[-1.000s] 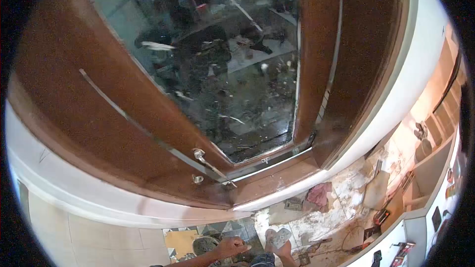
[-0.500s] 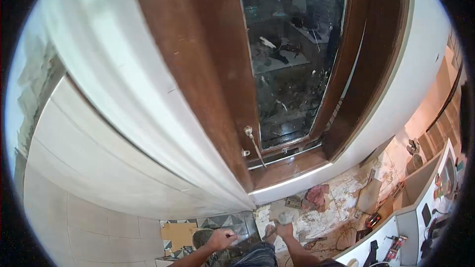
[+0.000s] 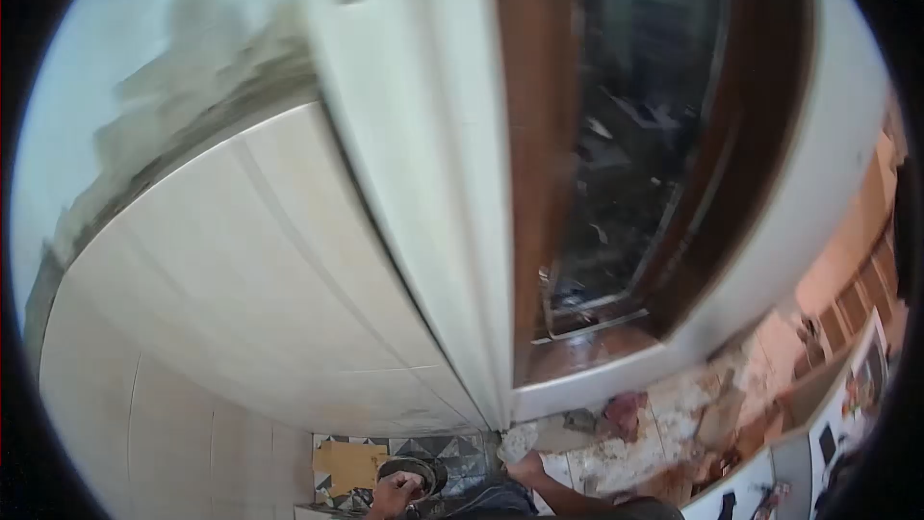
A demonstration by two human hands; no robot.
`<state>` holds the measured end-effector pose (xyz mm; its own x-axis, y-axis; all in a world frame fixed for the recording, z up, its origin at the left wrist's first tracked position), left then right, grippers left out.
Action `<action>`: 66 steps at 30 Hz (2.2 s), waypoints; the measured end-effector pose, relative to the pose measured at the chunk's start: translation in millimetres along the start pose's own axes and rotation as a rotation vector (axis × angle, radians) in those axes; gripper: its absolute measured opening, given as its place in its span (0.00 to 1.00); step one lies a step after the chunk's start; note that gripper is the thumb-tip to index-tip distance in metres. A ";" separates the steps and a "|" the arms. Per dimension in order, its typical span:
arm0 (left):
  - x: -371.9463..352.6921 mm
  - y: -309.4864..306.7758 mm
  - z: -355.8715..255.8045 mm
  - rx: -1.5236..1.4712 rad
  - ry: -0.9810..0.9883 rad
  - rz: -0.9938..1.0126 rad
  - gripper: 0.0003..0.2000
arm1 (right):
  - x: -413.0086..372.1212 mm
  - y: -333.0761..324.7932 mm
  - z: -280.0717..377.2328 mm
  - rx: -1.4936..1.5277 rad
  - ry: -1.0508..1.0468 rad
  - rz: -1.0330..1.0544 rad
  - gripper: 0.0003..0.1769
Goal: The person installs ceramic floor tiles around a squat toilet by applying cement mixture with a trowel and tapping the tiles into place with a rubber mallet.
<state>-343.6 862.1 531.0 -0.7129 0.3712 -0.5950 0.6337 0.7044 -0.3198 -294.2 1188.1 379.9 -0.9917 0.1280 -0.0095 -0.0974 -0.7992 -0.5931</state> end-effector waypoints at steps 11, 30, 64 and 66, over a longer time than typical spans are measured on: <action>-87.0 -120.4 67.8 0.162 0.411 -0.664 0.20 | 30.3 121.5 102.0 -0.250 -0.433 0.293 0.20; -203.9 -256.8 1023.1 0.208 -0.758 -1.295 0.30 | -38.4 836.7 272.8 0.135 -0.471 0.715 0.08; -222.7 -185.7 1151.2 0.002 -1.218 -1.408 0.62 | -165.5 982.6 278.4 0.314 -0.437 0.815 0.15; -222.9 -183.8 1161.4 0.019 -1.224 -1.390 0.62 | -162.5 980.8 286.7 0.315 -0.508 0.817 0.15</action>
<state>47.6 -52.8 -134.0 -0.0767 -0.9951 -0.0623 -0.1366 0.0724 -0.9880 -252.6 215.0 30.7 -0.6756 -0.7340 0.0695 0.6825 -0.6583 -0.3176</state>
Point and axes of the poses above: each hand's wrist, its own x-axis towards the middle knuckle, its own y-axis out of the palm, z = x × y, the point moved 8 cm from there along x, towards the middle knuckle, and after that the axes turned 7 degrees about x, right-handed, at the moved point
